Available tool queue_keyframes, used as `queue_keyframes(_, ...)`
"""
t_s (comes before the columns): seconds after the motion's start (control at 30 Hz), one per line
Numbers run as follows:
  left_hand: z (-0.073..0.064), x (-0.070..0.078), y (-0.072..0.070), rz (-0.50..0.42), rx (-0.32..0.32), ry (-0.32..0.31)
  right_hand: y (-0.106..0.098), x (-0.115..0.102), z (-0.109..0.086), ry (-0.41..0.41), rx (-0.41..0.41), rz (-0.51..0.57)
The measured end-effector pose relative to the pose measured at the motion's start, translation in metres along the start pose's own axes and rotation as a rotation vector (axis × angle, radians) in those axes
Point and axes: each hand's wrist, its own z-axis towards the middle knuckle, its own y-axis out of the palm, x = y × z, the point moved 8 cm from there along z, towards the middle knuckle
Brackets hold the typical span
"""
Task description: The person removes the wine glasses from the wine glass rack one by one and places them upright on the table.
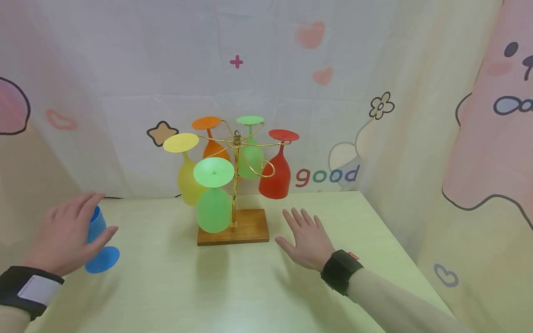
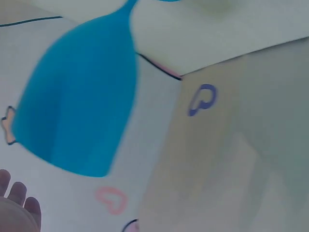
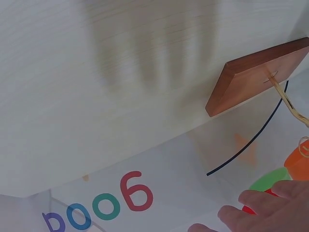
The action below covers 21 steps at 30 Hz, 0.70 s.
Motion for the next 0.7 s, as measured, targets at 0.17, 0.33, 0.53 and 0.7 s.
queue_keyframes(0.17, 0.016, 0.035, -0.010, -0.034, 0.040, 0.079, 0.003, -0.001, 0.001, -0.010, -0.001, 0.006)
queue_keyframes(0.33, 0.029, 0.069, -0.019, -0.041, 0.069, 0.145, 0.006, -0.002, 0.001, -0.020, 0.003, 0.003)
queue_keyframes(0.53, 0.046, 0.116, -0.034, -0.064, 0.095, 0.232, 0.007, -0.004, 0.000, -0.024, 0.007, 0.008)
queue_keyframes(0.7, 0.060, 0.158, -0.046, -0.071, 0.135, 0.320, 0.007, -0.007, -0.001, -0.029, 0.000, 0.007)
